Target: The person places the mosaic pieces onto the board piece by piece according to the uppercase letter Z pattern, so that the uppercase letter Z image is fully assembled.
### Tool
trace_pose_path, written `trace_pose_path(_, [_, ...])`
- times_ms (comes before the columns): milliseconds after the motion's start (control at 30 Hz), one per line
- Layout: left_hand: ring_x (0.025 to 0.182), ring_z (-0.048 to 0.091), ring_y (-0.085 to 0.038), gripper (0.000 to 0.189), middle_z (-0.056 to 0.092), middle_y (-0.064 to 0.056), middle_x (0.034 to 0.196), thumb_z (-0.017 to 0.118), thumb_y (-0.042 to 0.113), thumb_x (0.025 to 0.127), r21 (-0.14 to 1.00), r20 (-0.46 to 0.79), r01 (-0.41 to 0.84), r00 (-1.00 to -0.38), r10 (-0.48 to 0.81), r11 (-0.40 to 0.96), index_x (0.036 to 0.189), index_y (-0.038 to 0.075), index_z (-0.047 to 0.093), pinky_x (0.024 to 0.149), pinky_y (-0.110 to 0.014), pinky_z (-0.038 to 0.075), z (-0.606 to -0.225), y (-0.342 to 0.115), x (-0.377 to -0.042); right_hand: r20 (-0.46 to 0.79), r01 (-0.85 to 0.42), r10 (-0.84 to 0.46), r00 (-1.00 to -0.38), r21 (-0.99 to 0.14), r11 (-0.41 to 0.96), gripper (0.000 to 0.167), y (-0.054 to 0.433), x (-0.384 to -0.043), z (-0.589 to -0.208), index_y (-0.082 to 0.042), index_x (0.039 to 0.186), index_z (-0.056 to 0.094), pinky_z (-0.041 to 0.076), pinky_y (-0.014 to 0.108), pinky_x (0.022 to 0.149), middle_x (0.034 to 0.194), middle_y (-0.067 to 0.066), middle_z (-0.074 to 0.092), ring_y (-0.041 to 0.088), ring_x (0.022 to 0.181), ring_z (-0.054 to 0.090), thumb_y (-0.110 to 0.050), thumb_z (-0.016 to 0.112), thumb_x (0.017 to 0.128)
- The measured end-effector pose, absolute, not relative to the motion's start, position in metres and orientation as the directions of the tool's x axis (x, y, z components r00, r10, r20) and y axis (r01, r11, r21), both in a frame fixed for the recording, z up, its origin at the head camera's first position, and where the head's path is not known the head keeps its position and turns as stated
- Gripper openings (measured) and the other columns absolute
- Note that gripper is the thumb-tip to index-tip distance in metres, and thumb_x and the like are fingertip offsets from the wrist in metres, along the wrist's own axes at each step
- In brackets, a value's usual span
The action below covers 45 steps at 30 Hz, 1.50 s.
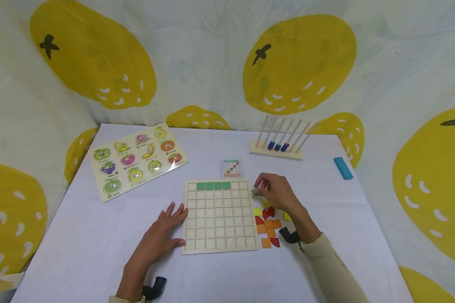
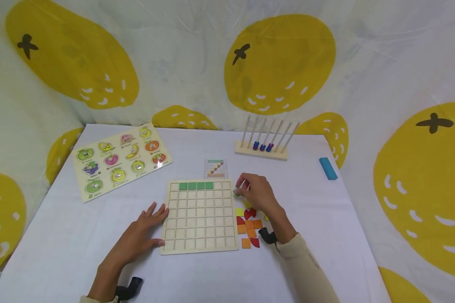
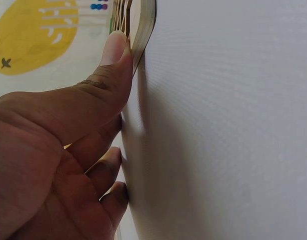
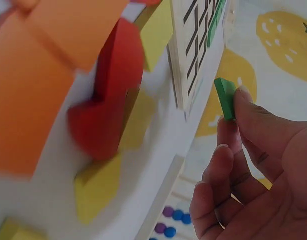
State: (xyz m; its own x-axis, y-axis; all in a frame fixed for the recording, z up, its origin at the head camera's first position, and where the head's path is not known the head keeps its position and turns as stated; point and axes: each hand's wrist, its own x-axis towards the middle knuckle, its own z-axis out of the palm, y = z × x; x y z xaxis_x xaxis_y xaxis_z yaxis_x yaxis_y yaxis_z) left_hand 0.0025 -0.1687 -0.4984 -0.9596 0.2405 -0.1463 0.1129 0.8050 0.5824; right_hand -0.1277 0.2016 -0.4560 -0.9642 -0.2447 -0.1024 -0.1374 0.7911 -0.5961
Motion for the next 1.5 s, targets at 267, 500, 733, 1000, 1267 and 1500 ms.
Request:
trace_pose_path(267, [0.166, 0.019, -0.033, 0.104, 0.038, -0.003, 0.169, 0.097, 0.017, 0.071, 0.585, -0.172, 0.104, -0.953, 0.248, 0.804, 0.161, 0.017, 0.046, 0.134, -0.057, 0.022, -0.499, -0.168, 0.001, -0.081, -0.17, -0.277, -0.958, -0.616, 0.769, 0.01, 0.171, -0.142, -0.467, -0.016, 0.098, 0.072, 0.045, 0.031, 0.065, 0.081, 0.001, 0.067, 0.019, 0.071, 0.057, -0.02, 0.081, 0.094])
trace_pose_path(500, [0.166, 0.019, -0.034, 0.104, 0.038, -0.003, 0.169, 0.097, 0.017, 0.071, 0.586, -0.171, 0.11, -0.952, 0.255, 0.803, 0.161, 0.016, 0.046, 0.134, -0.057, 0.021, -0.5, -0.167, 0.0, -0.135, -0.143, -0.26, -0.956, -0.559, 0.817, 0.01, 0.152, -0.154, -0.475, -0.019, 0.096, 0.07, 0.045, 0.031, 0.063, 0.081, 0.0, 0.067, 0.019, 0.073, 0.059, -0.023, 0.079, 0.096])
trace_pose_path(733, [0.166, 0.02, -0.034, 0.104, 0.039, -0.003, 0.169, 0.098, 0.017, 0.07, 0.585, -0.173, 0.098, -0.955, 0.242, 0.805, 0.161, 0.017, 0.047, 0.134, -0.057, 0.022, -0.501, -0.166, 0.0, -0.153, -0.122, -0.233, -0.96, -0.52, 0.846, 0.011, 0.142, -0.161, -0.478, -0.017, 0.09, 0.071, 0.041, 0.03, 0.059, 0.076, 0.001, 0.062, 0.019, 0.071, 0.056, -0.021, 0.08, 0.096])
trace_pose_path(1000, [0.166, 0.021, -0.034, 0.104, 0.04, -0.004, 0.168, 0.098, 0.017, 0.069, 0.577, -0.168, 0.103, -0.956, 0.241, 0.811, 0.16, 0.016, 0.048, 0.134, -0.058, 0.023, -0.501, -0.166, 0.0, -0.158, -0.121, -0.231, -0.96, -0.51, 0.851, 0.011, 0.139, -0.161, -0.475, -0.018, 0.091, 0.069, 0.041, 0.031, 0.058, 0.075, 0.0, 0.063, 0.02, 0.07, 0.057, -0.021, 0.078, 0.097])
trace_pose_path(1267, [0.166, 0.02, -0.034, 0.103, 0.039, -0.003, 0.168, 0.098, 0.018, 0.07, 0.583, -0.165, 0.101, -0.957, 0.24, 0.806, 0.16, 0.017, 0.048, 0.134, -0.057, 0.023, -0.498, -0.168, 0.0, -0.164, -0.122, -0.238, -0.957, -0.516, 0.848, 0.015, 0.139, -0.16, -0.475, -0.017, 0.094, 0.068, 0.041, 0.032, 0.058, 0.075, 0.001, 0.061, 0.02, 0.069, 0.056, -0.024, 0.081, 0.095])
trace_pose_path(1500, [0.165, 0.022, -0.034, 0.1, 0.041, -0.006, 0.168, 0.096, 0.018, 0.072, 0.591, -0.134, 0.136, -0.956, 0.262, 0.795, 0.16, 0.013, 0.049, 0.134, -0.056, 0.023, -0.499, -0.17, 0.001, -0.181, -0.128, -0.251, -0.951, -0.506, 0.853, 0.015, 0.138, -0.163, -0.476, -0.017, 0.097, 0.067, 0.042, 0.032, 0.059, 0.077, 0.001, 0.063, 0.02, 0.068, 0.056, -0.024, 0.081, 0.095])
